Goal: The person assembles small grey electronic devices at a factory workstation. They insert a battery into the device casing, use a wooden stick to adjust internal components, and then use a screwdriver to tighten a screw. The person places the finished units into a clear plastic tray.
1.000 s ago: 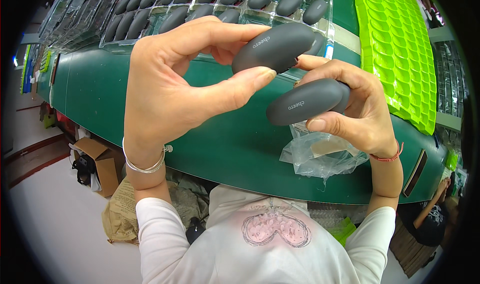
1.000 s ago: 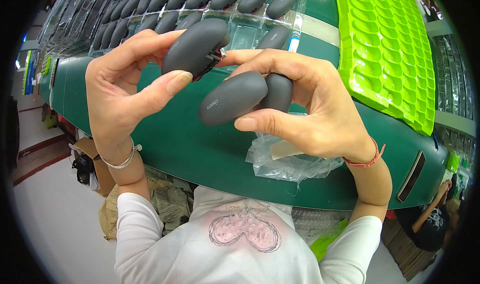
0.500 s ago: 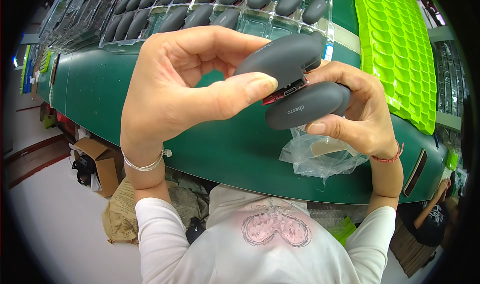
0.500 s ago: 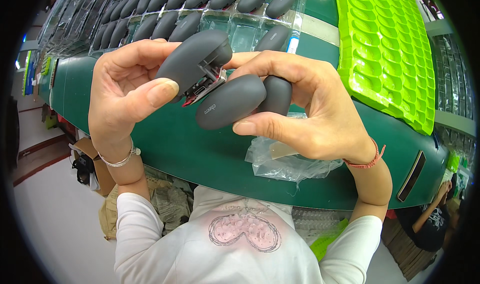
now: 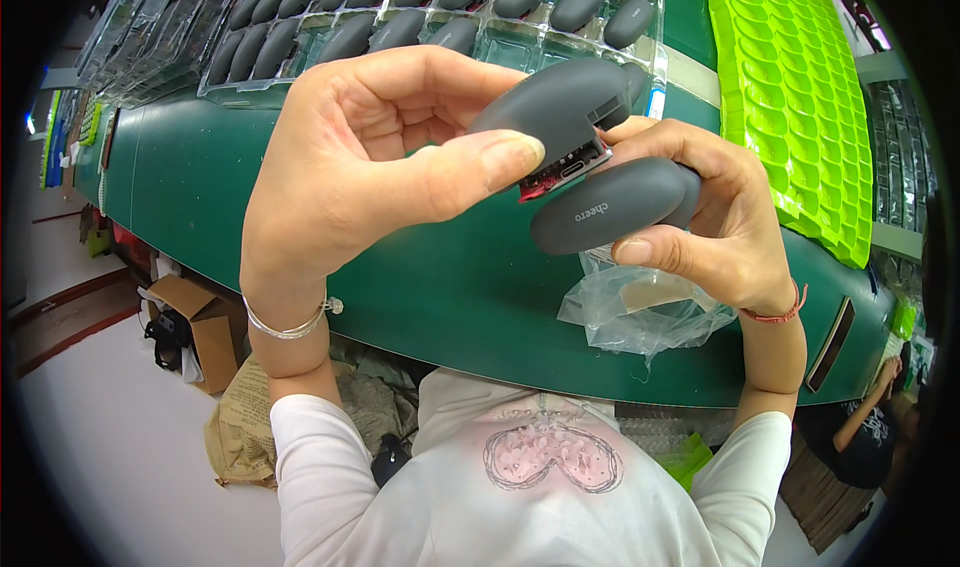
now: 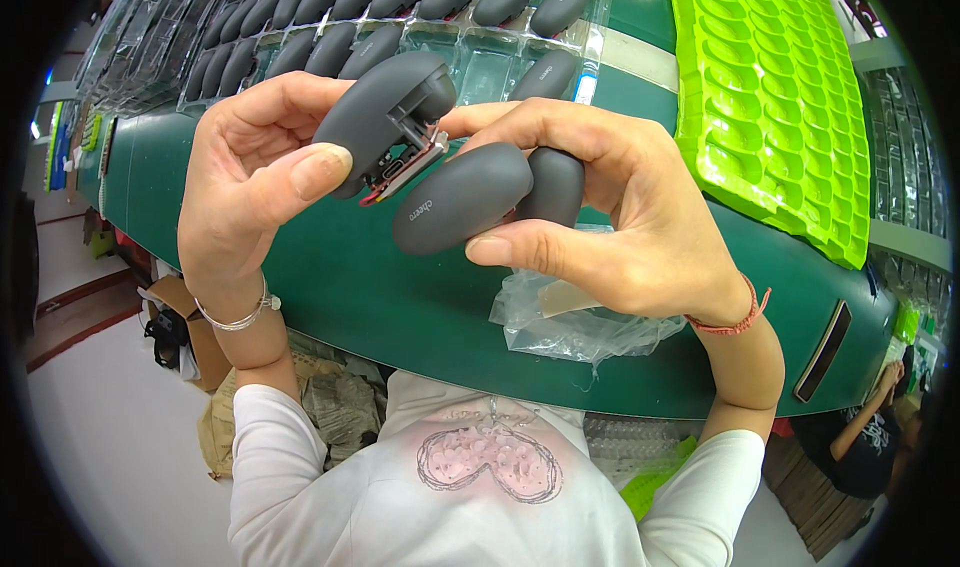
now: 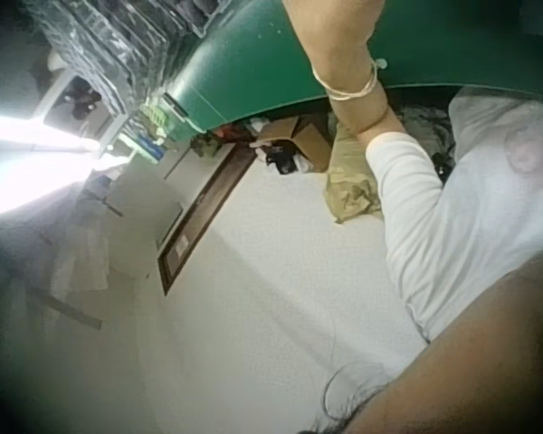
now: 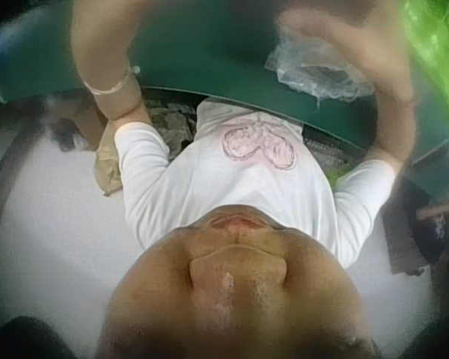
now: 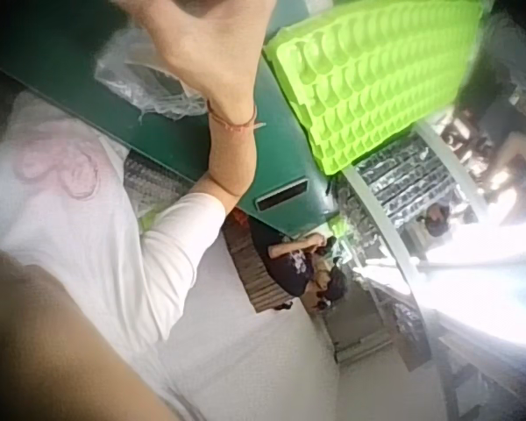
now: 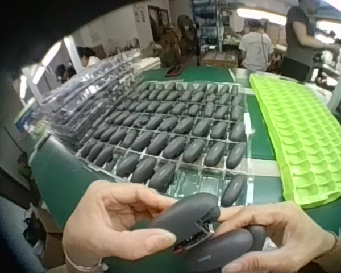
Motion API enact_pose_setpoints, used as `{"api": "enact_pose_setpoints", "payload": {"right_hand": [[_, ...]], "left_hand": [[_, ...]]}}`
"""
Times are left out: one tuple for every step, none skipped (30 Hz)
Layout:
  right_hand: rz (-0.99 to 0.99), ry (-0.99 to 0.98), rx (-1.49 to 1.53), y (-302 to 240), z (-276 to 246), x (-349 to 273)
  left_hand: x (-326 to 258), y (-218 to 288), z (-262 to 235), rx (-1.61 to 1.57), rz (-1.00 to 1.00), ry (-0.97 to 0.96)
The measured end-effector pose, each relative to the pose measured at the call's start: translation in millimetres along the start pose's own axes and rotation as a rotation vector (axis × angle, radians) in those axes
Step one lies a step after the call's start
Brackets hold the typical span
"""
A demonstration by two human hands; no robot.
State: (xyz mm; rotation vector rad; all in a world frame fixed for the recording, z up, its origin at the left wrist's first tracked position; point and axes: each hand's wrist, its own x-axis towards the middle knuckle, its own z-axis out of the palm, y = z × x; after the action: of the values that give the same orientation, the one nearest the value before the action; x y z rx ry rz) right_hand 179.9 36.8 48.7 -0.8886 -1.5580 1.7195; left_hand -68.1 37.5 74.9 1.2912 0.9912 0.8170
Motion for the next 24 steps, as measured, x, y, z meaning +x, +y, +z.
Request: {"api": "enact_pose_setpoints", "payload": {"right_hand": [[-0.010, -0.003, -0.025, 0.5, -1.1, -0.1], [-0.014, -0.004, -0.043, 0.5, -1.5, -0.1], [-0.018, -0.007, -0.060, 0.6, -1.8, 0.1], [-0.015, -0.010, -0.070, 0.1, -1.8, 0.3], [-0.013, -0.006, -0.069, 0.0, -1.3, 0.3], [-0.012, -0.004, -0.067, -0.2, -0.8, 0.7], [-0.012, 0.003, -0.055, -0.1, 0.4, 0.7], [-0.013, 0.007, -0.050, -0.1, 0.8, 1.0], [-0.014, 0.012, -0.045, -0.1, 1.1, 0.9], [-0.016, 0.013, -0.048, -0.2, 0.9, 1.0], [-0.017, 0.017, -0.047, -0.3, 1.1, 1.1], [-0.018, 0.021, -0.046, 0.0, 1.0, 1.1], [-0.018, 0.028, -0.040, 0.4, 1.5, 1.0], [-0.021, 0.031, -0.042, 0.8, 1.5, 1.0], [-0.024, 0.032, -0.042, 0.9, 1.7, 1.1], [-0.030, 0.029, -0.049, 1.1, 1.5, 1.5], [-0.025, 0.026, -0.055, 0.9, 1.3, 1.5], [-0.021, 0.023, -0.060, 0.6, 1.3, 1.5], [-0.007, 0.021, -0.064, -0.7, 1.0, 1.3], [-0.003, 0.022, -0.066, -0.8, 1.0, 1.4], [0.000, 0.023, -0.068, -1.0, 1.0, 1.3], [-0.008, 0.028, -0.068, -0.2, 1.2, 1.3], [-0.010, 0.031, -0.067, -0.3, 1.5, 1.4], [-0.013, 0.034, -0.067, -0.2, 1.7, 1.5]], "left_hand": [[0.8, 0.2, -0.1, 0.007, 0.010, -0.004], [1.6, -0.9, -0.8, 0.012, 0.031, -0.011], [2.0, -3.0, -2.2, 0.018, 0.052, -0.017], [2.4, -4.7, -3.0, 0.023, 0.073, -0.023], [3.1, -5.6, -3.4, 0.045, 0.090, -0.024], [3.3, -5.9, -3.8, 0.068, 0.107, -0.023], [3.2, -6.2, -4.0, 0.092, 0.124, -0.022], [2.9, -6.9, -3.9, 0.088, 0.135, -0.020], [3.0, -7.8, -3.7, 0.084, 0.146, -0.020], [3.0, -8.2, -3.6, 0.080, 0.158, -0.020], [2.9, -7.9, -3.7, 0.084, 0.157, -0.021], [3.3, -7.9, -3.7, 0.089, 0.155, -0.023], [3.6, -7.9, -3.7, 0.093, 0.153, -0.025], [4.0, -8.0, -3.7, 0.096, 0.153, -0.027], [3.8, -7.8, -3.9, 0.101, 0.153, -0.028], [3.6, -7.7, -3.9, 0.105, 0.152, -0.028], [3.5, -7.7, -3.7, 0.104, 0.152, -0.025], [3.2, -7.8, -3.5, 0.102, 0.152, -0.021], [3.1, -8.1, -3.4, 0.099, 0.151, -0.018], [3.1, -8.4, -3.5, 0.103, 0.152, -0.017], [3.0, -8.4, -3.7, 0.108, 0.152, -0.016], [3.1, -8.3, -3.8, 0.113, 0.152, -0.015], [3.2, -8.2, -3.9, 0.115, 0.153, -0.018], [3.4, -8.4, -4.1, 0.117, 0.154, -0.021]]}}
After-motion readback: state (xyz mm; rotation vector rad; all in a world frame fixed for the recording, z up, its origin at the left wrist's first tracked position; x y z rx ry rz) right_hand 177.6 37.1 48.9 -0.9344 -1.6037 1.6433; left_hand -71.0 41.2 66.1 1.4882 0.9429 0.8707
